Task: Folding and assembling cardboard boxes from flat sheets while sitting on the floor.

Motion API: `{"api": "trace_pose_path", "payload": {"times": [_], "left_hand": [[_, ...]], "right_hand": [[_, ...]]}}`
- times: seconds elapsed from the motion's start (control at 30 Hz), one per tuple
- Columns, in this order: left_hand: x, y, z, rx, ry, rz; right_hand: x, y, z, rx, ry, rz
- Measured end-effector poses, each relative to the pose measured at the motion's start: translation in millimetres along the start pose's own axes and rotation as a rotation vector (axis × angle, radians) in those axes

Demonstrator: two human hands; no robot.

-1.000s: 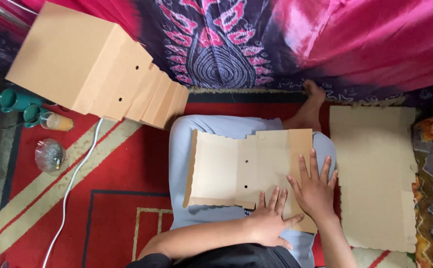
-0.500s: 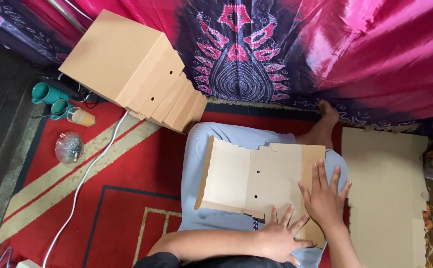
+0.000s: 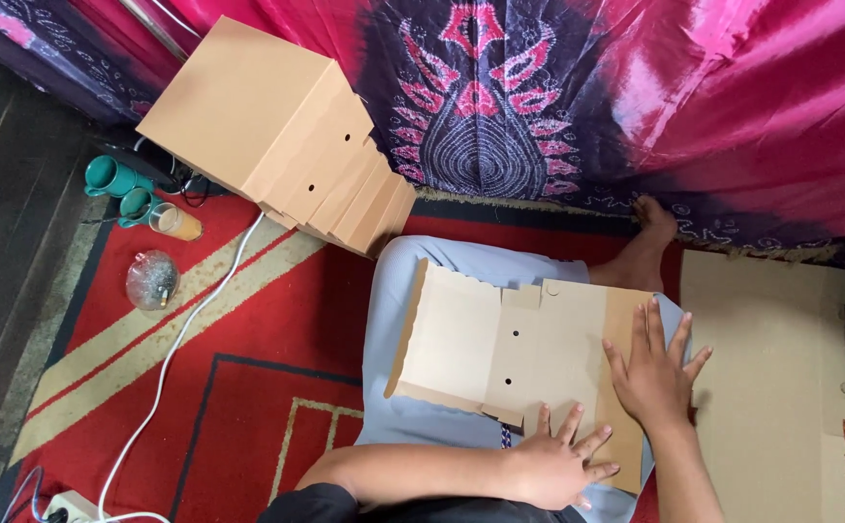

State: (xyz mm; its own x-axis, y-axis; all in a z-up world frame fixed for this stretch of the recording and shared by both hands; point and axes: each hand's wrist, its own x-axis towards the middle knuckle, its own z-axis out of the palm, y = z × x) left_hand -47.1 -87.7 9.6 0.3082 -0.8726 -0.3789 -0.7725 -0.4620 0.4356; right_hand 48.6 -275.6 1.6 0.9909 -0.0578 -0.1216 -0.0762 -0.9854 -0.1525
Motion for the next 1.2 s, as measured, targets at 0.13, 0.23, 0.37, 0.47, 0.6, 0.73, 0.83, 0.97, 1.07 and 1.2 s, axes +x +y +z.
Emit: {"api": "trace_pose_path", "payload": {"times": [0.13, 0.23, 0.37, 0.47, 0.6, 0.73, 0.83, 0.97, 1.07, 1.2], "left_hand": [[7, -7, 17, 0.035, 0.118, -0.017], [7, -12, 19, 0.095, 0.217, 0.001], [7, -13, 20, 0.062, 0.186, 0.013], [6, -13, 19, 0.047, 0.221, 0.009], [-2, -9, -9, -0.068, 0.097, -0.011], [3, -16, 6, 0.034, 0.311, -0.003], [2, -19, -6, -0.081, 0.139, -0.001], [12, -26, 5, -0.011, 0.33, -0.044], [15, -31, 11, 0.043, 0.393, -0.025], [27, -40, 38, 0.155, 0.594, 0.042]], "right_hand": [[20, -5, -12, -0.003, 0.05, -0.012], [19, -5, -14, 0.024, 0.022, 0.007], [-4, -5, -9, 0.032, 0.061, 0.002], [-30, -5, -2, 0.051, 0.01, 0.043], [-68, 1, 12, 0.063, -0.017, 0.076], [-92, 8, 32, 0.04, 0.064, 0.035], [-89, 10, 37, 0.039, 0.05, 0.075], [-63, 12, 37, -0.004, 0.099, 0.058], [-39, 3, 17, 0.019, 0.069, 0.093], [0, 6, 9, 0.04, 0.053, 0.101]]}}
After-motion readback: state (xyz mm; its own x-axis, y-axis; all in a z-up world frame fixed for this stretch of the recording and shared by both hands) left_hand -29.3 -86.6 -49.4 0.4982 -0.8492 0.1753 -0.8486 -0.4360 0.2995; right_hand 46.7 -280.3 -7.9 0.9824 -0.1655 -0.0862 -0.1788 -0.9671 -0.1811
